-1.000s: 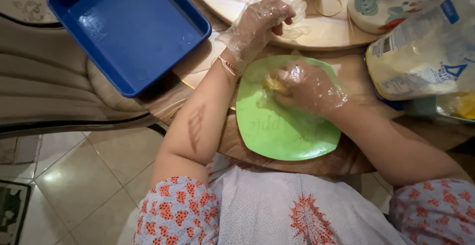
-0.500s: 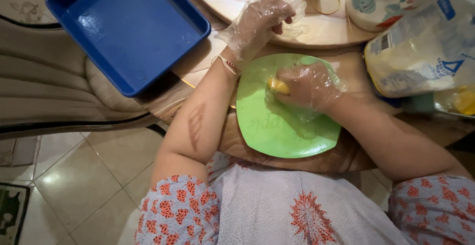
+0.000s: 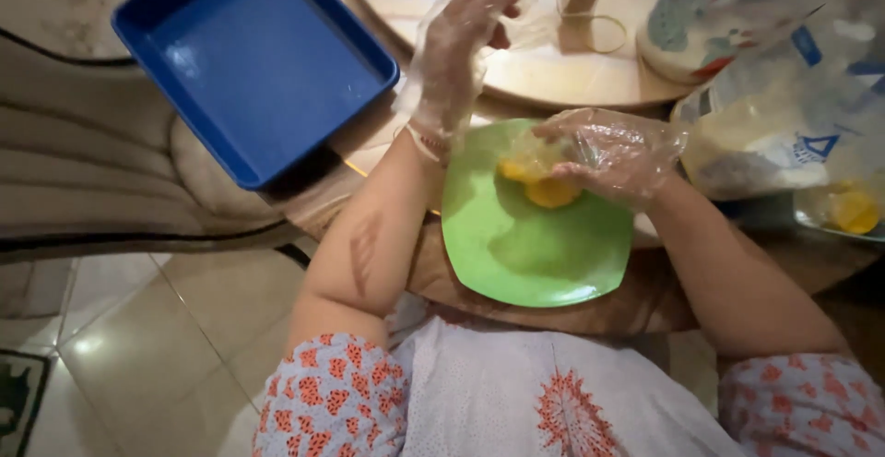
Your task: Kneading and shaping a small piece of yellow dough on a green plate using both hands.
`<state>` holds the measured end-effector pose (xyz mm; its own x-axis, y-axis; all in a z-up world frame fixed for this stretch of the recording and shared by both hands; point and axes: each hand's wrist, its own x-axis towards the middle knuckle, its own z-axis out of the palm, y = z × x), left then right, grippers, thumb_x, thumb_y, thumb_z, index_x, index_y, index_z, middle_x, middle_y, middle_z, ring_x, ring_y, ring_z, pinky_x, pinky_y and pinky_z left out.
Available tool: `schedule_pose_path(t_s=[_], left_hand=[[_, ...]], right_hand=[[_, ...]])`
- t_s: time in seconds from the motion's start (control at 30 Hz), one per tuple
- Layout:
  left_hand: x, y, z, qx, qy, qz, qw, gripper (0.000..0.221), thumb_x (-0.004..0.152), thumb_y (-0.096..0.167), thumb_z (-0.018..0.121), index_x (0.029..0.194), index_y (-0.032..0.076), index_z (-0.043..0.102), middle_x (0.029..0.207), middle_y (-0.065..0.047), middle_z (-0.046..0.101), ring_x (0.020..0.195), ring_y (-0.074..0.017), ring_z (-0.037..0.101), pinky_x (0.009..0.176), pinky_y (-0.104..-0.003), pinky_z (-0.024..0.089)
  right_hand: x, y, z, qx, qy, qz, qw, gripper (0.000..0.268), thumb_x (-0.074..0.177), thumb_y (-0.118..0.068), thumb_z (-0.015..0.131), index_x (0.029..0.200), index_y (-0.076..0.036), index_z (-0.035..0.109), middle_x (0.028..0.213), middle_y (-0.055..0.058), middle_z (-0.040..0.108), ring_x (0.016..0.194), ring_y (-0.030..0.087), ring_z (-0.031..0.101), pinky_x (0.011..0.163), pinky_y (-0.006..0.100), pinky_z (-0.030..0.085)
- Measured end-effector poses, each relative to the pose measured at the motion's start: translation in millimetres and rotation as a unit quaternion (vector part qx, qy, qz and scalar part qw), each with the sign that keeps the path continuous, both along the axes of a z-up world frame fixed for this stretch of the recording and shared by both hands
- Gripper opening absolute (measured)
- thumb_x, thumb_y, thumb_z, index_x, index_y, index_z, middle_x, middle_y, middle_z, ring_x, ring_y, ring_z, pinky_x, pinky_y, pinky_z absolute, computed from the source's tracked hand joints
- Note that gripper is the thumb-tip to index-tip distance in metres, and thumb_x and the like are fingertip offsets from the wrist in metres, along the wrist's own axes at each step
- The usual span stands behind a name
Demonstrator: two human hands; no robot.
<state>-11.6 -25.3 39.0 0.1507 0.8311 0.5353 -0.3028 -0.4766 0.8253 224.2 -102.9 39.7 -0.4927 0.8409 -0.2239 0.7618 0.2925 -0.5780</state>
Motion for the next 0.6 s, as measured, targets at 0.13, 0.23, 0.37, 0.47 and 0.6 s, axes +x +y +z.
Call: schedule_pose_path(t_s=[0.13, 0.23, 0.37, 0.47, 0.6], left_hand=[[5, -32, 28, 0.039, -0.115, 0.057, 0.991, 0.026, 0.110, 0.023, 0.049, 0.112, 0.009, 0.071, 0.100, -0.008, 0.071, 0.075, -0.0144, 0.064, 0.075, -0.025, 0.055], [18, -52, 35, 0.077, -0.125, 0.060, 0.987, 0.031, 0.112, 0.030, 0.046, 0.109, 0.010, 0.070, 0.101, -0.008, 0.071, 0.076, -0.0151, 0.066, 0.071, -0.025, 0.056], [15, -91, 55, 0.094, 0.051, 0.055, 0.993, 0.076, 0.101, 0.077, 0.041, 0.121, 0.008, 0.063, 0.124, -0.009, 0.062, 0.115, -0.0238, 0.069, 0.088, -0.035, 0.069], [21, -76, 45, 0.332, 0.237, 0.065, 0.911, 0.040, 0.106, 0.042, 0.054, 0.135, 0.014, 0.054, 0.140, -0.017, 0.050, 0.131, -0.0331, 0.058, 0.111, -0.054, 0.056], [61, -79, -15, 0.368, 0.339, 0.153, 0.852, 0.077, 0.104, 0.078, 0.053, 0.162, 0.041, 0.021, 0.170, 0.003, 0.028, 0.160, -0.0201, 0.031, 0.133, -0.056, 0.031]], right_hand=[[17, -6, 10, 0.088, 0.080, 0.026, 0.992, 0.070, 0.092, -0.059, 0.051, 0.142, -0.011, 0.057, 0.142, 0.013, 0.060, 0.132, 0.033, 0.055, 0.112, 0.049, 0.040], [23, -9, -1, 0.059, 0.278, -0.028, 0.958, 0.066, 0.094, -0.058, 0.055, 0.134, -0.007, 0.060, 0.134, 0.011, 0.063, 0.126, 0.026, 0.060, 0.107, 0.041, 0.048], [43, 13, -47, -0.084, 0.509, -0.094, 0.851, 0.074, 0.094, -0.077, 0.051, 0.096, -0.007, 0.076, 0.131, 0.007, 0.070, 0.140, 0.021, 0.057, 0.121, 0.047, 0.043], [46, 18, -56, -0.080, 0.655, -0.161, 0.734, 0.061, 0.090, -0.069, 0.067, 0.124, -0.018, 0.067, 0.121, 0.000, 0.070, 0.113, 0.018, 0.067, 0.100, 0.042, 0.056], [12, -2, 1, -0.096, 0.700, 0.043, 0.706, 0.078, 0.104, -0.067, 0.046, 0.156, -0.009, 0.042, 0.130, 0.016, 0.070, 0.124, 0.034, 0.069, 0.108, 0.054, 0.060]])
